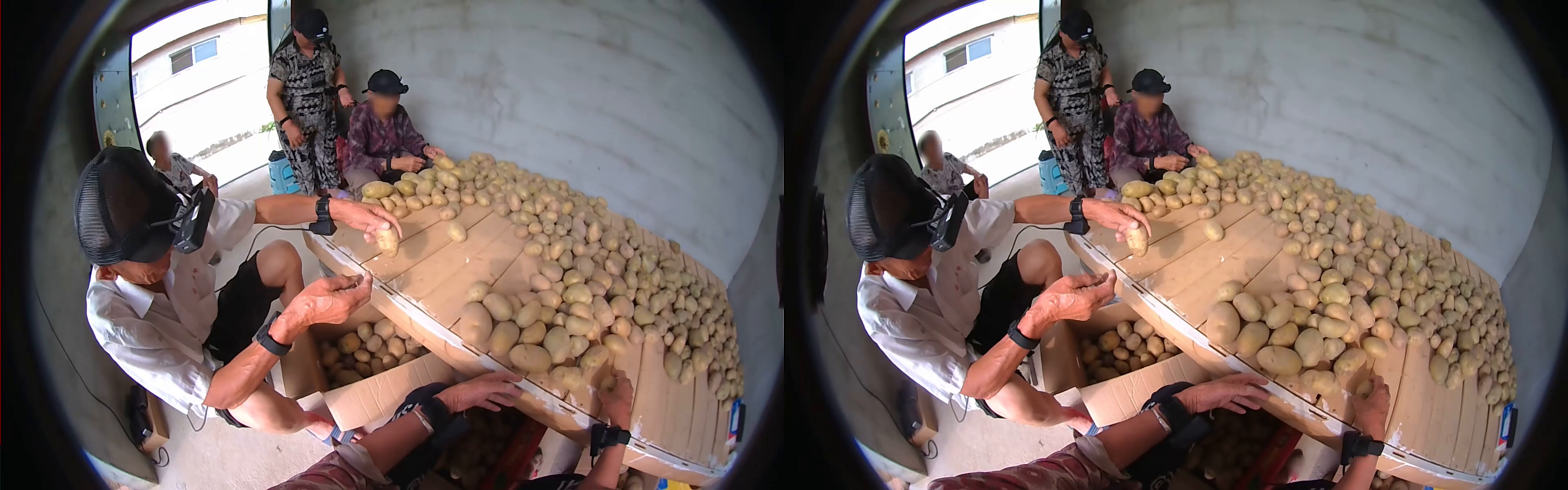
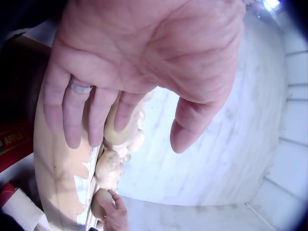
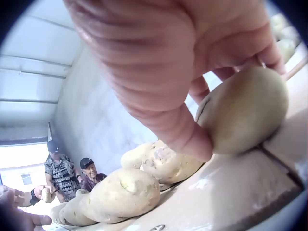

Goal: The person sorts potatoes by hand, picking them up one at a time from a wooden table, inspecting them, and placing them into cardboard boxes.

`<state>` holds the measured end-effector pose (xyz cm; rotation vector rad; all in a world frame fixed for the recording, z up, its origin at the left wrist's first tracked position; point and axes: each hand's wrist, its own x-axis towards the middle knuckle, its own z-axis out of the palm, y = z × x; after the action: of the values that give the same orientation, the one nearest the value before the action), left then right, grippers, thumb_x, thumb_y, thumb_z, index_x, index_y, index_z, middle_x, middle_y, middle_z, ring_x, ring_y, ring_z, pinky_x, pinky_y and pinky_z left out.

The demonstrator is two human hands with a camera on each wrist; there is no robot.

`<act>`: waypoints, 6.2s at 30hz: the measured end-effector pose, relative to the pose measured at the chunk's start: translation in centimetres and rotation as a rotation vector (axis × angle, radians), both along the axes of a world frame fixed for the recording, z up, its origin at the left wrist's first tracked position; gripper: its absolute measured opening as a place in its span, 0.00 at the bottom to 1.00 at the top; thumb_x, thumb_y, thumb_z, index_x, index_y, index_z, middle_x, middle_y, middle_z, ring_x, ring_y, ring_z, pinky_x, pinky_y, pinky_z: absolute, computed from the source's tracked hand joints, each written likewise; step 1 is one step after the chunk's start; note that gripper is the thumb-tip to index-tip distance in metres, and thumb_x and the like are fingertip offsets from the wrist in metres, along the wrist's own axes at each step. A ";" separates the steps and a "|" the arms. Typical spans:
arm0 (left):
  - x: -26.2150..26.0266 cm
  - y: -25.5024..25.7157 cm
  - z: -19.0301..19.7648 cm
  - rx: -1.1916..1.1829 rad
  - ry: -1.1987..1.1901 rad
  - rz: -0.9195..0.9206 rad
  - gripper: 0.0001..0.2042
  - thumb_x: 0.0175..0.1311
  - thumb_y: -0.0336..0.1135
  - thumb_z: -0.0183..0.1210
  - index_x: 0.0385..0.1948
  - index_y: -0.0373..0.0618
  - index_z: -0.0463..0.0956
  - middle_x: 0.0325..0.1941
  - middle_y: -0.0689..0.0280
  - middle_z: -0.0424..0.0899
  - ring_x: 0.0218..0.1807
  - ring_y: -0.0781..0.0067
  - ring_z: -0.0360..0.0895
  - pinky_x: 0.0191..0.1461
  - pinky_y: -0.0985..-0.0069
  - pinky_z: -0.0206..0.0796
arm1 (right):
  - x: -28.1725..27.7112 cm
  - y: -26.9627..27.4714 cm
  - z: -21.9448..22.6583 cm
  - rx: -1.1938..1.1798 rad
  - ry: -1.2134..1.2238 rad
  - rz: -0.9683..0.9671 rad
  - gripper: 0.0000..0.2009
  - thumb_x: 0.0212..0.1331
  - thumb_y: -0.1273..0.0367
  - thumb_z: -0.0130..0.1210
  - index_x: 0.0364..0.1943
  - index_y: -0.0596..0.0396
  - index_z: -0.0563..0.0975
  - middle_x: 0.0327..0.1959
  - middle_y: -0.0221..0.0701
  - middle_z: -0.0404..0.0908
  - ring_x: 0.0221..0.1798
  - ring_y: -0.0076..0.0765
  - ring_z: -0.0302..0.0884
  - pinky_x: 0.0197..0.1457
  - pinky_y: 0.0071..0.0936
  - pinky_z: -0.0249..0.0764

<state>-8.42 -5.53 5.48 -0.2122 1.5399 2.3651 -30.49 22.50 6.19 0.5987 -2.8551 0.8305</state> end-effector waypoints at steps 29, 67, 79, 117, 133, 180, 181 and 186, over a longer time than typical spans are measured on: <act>0.4 -0.1 -1.2 0.010 0.052 -0.011 0.26 0.66 0.49 0.49 0.63 0.51 0.57 0.60 0.67 0.70 0.57 0.72 0.68 0.59 0.72 0.60 | -0.9 -0.1 -0.3 0.038 0.030 0.234 0.15 0.40 0.83 0.54 0.36 0.56 0.74 0.45 0.41 0.77 0.49 0.41 0.74 0.54 0.29 0.68; 0.0 0.7 -1.5 0.001 0.064 -0.011 0.28 0.63 0.52 0.51 0.62 0.52 0.59 0.60 0.64 0.70 0.58 0.69 0.69 0.60 0.69 0.60 | 7.1 -5.8 5.0 -0.121 -0.395 0.507 0.26 0.43 0.65 0.64 0.49 0.59 0.72 0.43 0.47 0.77 0.47 0.46 0.75 0.52 0.33 0.69; 0.0 0.4 -1.1 -0.011 0.055 -0.027 0.26 0.65 0.49 0.50 0.62 0.51 0.58 0.60 0.67 0.70 0.58 0.72 0.69 0.58 0.72 0.60 | 4.4 -6.1 0.7 -0.111 0.115 0.246 0.14 0.53 0.76 0.50 0.46 0.62 0.73 0.44 0.49 0.77 0.47 0.54 0.75 0.52 0.39 0.70; 0.1 1.0 -1.6 -0.003 0.016 -0.036 0.27 0.65 0.49 0.50 0.63 0.51 0.58 0.60 0.67 0.70 0.57 0.73 0.69 0.57 0.73 0.61 | 6.5 -5.5 3.0 0.001 -0.083 0.446 0.24 0.41 0.66 0.64 0.46 0.60 0.74 0.43 0.47 0.76 0.49 0.52 0.72 0.54 0.38 0.69; 0.1 0.4 -1.3 -0.012 0.049 -0.015 0.27 0.65 0.49 0.51 0.63 0.51 0.57 0.60 0.66 0.70 0.58 0.71 0.68 0.58 0.72 0.60 | 7.1 -6.2 2.3 -0.006 -0.032 0.362 0.25 0.43 0.61 0.64 0.43 0.65 0.75 0.39 0.51 0.78 0.45 0.56 0.74 0.51 0.41 0.70; -0.9 2.0 -1.6 -0.051 -0.007 0.114 0.26 0.65 0.46 0.52 0.63 0.54 0.55 0.59 0.66 0.69 0.57 0.69 0.69 0.60 0.68 0.60 | 7.3 -4.3 1.0 -0.079 0.016 0.433 0.28 0.43 0.66 0.64 0.52 0.57 0.69 0.42 0.52 0.76 0.48 0.59 0.73 0.53 0.43 0.69; -0.7 2.2 -1.8 -0.055 -0.019 0.090 0.26 0.65 0.45 0.53 0.63 0.55 0.55 0.58 0.66 0.69 0.57 0.69 0.69 0.60 0.68 0.60 | 7.3 -4.4 1.5 -0.078 0.005 0.429 0.28 0.43 0.66 0.64 0.52 0.57 0.69 0.42 0.52 0.76 0.48 0.59 0.73 0.53 0.43 0.69; -0.5 2.3 -1.4 -0.041 -0.004 0.097 0.24 0.65 0.44 0.51 0.62 0.56 0.57 0.59 0.66 0.70 0.57 0.70 0.69 0.60 0.69 0.60 | 7.4 -4.3 1.3 -0.080 0.026 0.402 0.27 0.43 0.67 0.64 0.50 0.57 0.68 0.38 0.53 0.77 0.44 0.60 0.74 0.50 0.44 0.70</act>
<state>-8.93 -3.22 4.09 -0.3069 1.6119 2.4063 -23.05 18.15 7.54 1.1859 -2.6989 0.9730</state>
